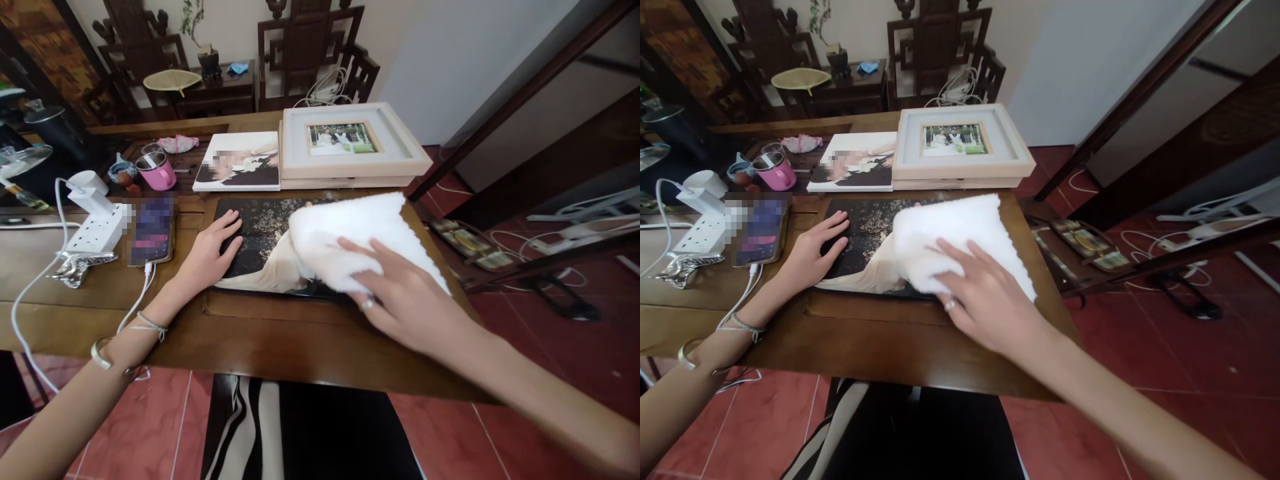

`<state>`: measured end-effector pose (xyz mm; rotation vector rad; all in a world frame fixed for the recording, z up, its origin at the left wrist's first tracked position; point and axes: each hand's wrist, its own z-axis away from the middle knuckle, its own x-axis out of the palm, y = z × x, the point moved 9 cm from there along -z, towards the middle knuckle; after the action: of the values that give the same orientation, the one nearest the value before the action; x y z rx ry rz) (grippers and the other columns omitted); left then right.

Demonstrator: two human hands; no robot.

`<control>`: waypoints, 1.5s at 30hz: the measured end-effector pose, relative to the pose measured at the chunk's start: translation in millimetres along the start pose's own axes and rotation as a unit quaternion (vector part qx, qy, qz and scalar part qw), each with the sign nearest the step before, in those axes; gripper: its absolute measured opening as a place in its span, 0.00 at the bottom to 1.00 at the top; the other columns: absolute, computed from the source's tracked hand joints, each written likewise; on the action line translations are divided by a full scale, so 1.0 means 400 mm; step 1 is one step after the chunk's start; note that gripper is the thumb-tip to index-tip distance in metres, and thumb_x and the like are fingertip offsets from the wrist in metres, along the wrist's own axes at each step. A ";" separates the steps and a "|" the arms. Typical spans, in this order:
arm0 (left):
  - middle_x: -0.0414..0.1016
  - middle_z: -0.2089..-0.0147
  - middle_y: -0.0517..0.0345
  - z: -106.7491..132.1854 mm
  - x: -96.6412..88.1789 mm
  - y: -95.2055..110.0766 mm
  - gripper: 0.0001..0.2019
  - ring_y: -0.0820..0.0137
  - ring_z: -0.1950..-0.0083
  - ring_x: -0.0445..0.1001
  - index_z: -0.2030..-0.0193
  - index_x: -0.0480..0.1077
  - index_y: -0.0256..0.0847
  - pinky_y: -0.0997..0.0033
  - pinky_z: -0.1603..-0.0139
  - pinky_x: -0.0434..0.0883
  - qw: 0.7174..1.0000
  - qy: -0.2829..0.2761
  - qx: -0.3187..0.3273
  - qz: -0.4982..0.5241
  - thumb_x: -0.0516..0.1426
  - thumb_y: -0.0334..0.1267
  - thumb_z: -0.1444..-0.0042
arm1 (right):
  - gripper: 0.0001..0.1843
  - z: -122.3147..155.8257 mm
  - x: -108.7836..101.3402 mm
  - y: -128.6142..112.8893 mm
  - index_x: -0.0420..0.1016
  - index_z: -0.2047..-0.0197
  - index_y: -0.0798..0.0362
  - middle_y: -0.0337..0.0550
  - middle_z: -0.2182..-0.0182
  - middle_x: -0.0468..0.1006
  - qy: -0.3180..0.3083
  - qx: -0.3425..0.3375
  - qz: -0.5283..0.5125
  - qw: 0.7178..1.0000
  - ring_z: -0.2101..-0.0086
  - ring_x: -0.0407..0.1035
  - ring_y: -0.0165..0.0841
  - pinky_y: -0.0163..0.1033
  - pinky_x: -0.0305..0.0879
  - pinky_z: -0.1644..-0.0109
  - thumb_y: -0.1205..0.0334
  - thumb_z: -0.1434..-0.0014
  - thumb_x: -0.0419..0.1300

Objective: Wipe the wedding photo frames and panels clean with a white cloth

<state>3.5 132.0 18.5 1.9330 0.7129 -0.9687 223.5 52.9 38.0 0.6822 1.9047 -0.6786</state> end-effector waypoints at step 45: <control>0.67 0.36 0.38 0.029 -0.043 -0.016 0.21 0.57 0.33 0.64 0.42 0.70 0.28 0.51 0.32 0.61 1.000 0.007 0.000 0.001 0.51 0.39 0.36 | 0.11 0.028 -0.004 0.066 0.66 0.71 0.51 0.61 0.39 0.68 0.032 0.013 -0.014 0.999 0.40 0.62 0.53 0.62 0.63 0.40 0.67 0.37 0.50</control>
<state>-15.0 123.2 26.2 1.9413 0.7186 -0.9551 249.4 62.7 30.8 0.7021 1.9702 -0.7075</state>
